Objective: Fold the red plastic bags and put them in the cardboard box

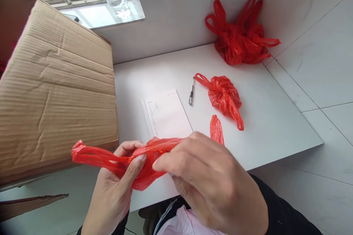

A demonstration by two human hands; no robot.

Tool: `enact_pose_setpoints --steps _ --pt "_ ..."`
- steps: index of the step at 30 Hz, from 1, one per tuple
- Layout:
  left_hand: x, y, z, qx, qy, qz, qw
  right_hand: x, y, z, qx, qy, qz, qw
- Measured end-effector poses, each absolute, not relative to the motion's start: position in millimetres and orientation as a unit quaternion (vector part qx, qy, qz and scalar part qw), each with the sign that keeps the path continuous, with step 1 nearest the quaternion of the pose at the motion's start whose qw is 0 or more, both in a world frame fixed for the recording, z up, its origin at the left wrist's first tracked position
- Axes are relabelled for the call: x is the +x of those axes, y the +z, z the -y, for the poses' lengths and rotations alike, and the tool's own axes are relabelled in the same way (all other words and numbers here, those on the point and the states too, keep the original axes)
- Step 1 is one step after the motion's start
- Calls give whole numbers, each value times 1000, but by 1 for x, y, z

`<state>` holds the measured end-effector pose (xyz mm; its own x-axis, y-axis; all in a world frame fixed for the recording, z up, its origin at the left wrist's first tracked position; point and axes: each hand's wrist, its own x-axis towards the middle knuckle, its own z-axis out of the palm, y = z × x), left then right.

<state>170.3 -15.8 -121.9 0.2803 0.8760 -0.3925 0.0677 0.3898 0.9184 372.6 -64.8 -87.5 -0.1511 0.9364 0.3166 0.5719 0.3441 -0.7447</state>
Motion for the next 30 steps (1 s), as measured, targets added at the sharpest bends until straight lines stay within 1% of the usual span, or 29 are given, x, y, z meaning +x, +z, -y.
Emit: enact_pose_setpoints --steps 1,2,5,6,7,9,12,14,16,19,22,23,25,27,28,30 --pt "172 -122 15 451 310 -511 663 370 -89 64 -513 257 735 362" --pt "173 -122 15 444 314 -510 666 369 -92 64 -516 271 749 315" --pt "174 -124 16 417 332 -512 674 369 -106 66 -561 284 767 128" --pt "174 -126 17 405 339 -512 677 371 -111 68 -571 289 764 84" --pt "174 -127 18 391 347 -514 680 373 -114 71 -577 290 761 60" --pt "174 -129 19 360 368 -521 681 377 -117 77 -587 252 767 60" --pt "176 -130 19 323 398 -533 673 383 -115 85 -601 105 788 90" --pt "178 -129 18 312 406 -535 672 385 -111 88 -604 43 791 88" --pt "180 -127 18 309 405 -539 670 382 -106 89 -602 47 794 76" --pt "182 -127 20 304 394 -530 687 372 -102 83 -576 87 810 71" --pt "185 -127 24 296 393 -514 703 355 -108 69 -548 113 826 72" --pt "185 -127 25 297 396 -516 698 350 -113 63 -546 134 826 50" --pt "186 -129 26 295 400 -538 681 342 -127 49 -552 183 813 -25" --pt "186 -132 27 280 402 -563 666 337 -143 37 -565 205 795 -83" --pt "186 -134 26 271 403 -571 662 335 -151 32 -572 200 790 -92" --pt "186 -138 24 260 407 -569 665 334 -165 25 -576 180 793 -82"
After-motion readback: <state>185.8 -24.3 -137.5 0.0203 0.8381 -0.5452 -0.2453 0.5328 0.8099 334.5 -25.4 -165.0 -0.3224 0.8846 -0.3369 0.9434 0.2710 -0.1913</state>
